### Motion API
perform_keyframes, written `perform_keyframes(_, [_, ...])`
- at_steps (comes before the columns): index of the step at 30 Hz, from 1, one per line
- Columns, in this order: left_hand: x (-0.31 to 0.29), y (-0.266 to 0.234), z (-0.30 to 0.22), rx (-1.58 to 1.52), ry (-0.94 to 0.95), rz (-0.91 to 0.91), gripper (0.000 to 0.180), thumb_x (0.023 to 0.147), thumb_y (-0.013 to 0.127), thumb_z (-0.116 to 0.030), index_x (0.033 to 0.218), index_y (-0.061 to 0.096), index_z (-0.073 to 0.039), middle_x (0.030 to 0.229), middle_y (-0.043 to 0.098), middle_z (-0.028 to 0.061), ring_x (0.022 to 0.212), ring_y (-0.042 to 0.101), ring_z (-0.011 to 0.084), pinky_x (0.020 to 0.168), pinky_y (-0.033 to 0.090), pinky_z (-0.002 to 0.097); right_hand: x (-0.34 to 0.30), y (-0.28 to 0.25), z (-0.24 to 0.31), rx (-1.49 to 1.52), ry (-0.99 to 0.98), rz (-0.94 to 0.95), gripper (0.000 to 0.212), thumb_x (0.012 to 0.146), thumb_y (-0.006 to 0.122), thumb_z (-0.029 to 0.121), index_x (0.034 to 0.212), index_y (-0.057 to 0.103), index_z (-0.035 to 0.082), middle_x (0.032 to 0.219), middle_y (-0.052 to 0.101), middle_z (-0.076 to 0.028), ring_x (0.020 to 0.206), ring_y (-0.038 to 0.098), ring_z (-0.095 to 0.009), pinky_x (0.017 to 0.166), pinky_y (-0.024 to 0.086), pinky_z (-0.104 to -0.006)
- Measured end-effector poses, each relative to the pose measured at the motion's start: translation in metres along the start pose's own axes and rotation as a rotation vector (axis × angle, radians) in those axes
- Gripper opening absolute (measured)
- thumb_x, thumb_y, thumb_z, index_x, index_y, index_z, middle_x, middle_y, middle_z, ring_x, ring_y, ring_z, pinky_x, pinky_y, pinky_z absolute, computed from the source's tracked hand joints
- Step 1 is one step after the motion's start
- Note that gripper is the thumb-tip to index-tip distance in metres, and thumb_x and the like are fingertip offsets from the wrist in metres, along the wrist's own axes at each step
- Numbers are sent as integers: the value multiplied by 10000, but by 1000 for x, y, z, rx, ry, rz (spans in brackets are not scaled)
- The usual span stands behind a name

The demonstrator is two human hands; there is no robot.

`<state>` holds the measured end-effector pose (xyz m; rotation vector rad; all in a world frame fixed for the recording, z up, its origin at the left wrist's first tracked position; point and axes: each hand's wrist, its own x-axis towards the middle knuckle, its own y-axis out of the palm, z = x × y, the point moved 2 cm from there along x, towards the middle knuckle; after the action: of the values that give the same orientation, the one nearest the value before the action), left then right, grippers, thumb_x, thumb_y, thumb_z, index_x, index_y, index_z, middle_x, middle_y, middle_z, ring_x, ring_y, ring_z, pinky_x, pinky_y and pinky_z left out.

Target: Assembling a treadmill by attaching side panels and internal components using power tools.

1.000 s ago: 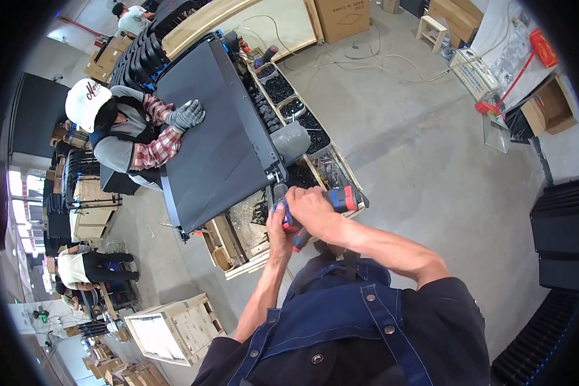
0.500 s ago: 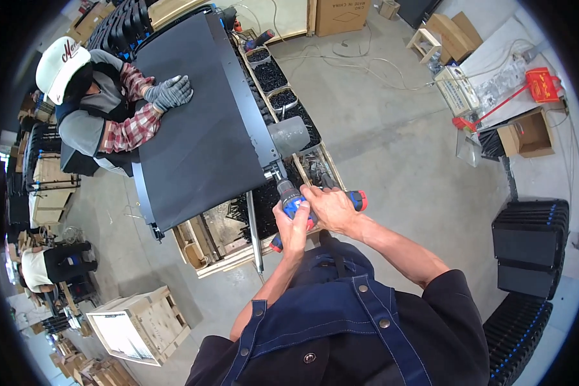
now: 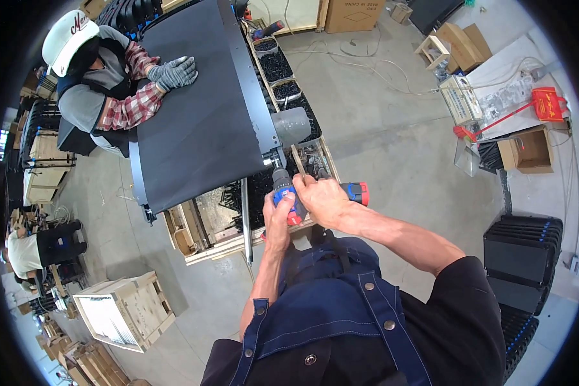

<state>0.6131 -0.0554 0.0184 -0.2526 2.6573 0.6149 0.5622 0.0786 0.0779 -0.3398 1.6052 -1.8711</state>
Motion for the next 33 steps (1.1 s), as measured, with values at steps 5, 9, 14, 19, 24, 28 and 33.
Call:
perform_keyframes(5, [2,-29,-15,226,-35,159,777,858,727,-374,1370,391,102,1014,603,151,700,633,154,509,533,272,-7,10,15,268,171,94,734,688,758,56,1325,409,-55,1071,619,-293,899,676,-478,756,559,-543])
perform_keyframes(9, [-1,-34,-7,335,9,143,781,841,728,-361,1382,391,91,1082,586,157,831,627,167,571,531,275,-9,18,18,308,227,111,835,698,759,81,1419,357,-48,1146,614,-299,930,675,-482,774,556,-540])
perform_keyframes(14, [7,-31,1,340,70,143,738,842,708,-314,1385,392,74,1078,582,151,828,614,164,555,515,276,-6,27,12,325,258,51,841,708,742,86,1442,346,-26,1165,629,-287,913,690,-462,773,561,-535])
perform_keyframes(19, [1,-13,-3,97,-15,83,694,883,702,-343,1371,405,51,990,592,122,661,585,123,487,467,248,8,-7,-4,229,150,163,857,684,748,57,1439,356,-44,1133,654,-279,927,692,-455,769,569,-524])
perform_keyframes(24, [-2,-3,-8,60,-42,51,658,902,692,-348,1363,411,27,982,593,120,647,582,114,464,455,239,9,-28,-4,216,124,270,876,688,793,120,1433,372,-69,1126,667,-269,961,693,-445,782,573,-515])
perform_keyframes(28, [-3,-1,-19,130,-94,34,673,888,708,-301,1366,389,50,1023,589,143,719,604,140,568,510,261,9,-10,-10,347,154,214,856,711,826,245,1419,408,9,1190,662,-262,948,695,-443,783,561,-531])
perform_keyframes(33, [9,-20,-19,377,41,82,671,844,741,-229,1337,403,74,1100,600,164,947,620,223,869,525,366,2,34,5,440,242,32,809,729,812,259,1417,419,95,1215,674,-221,952,691,-449,788,551,-546])
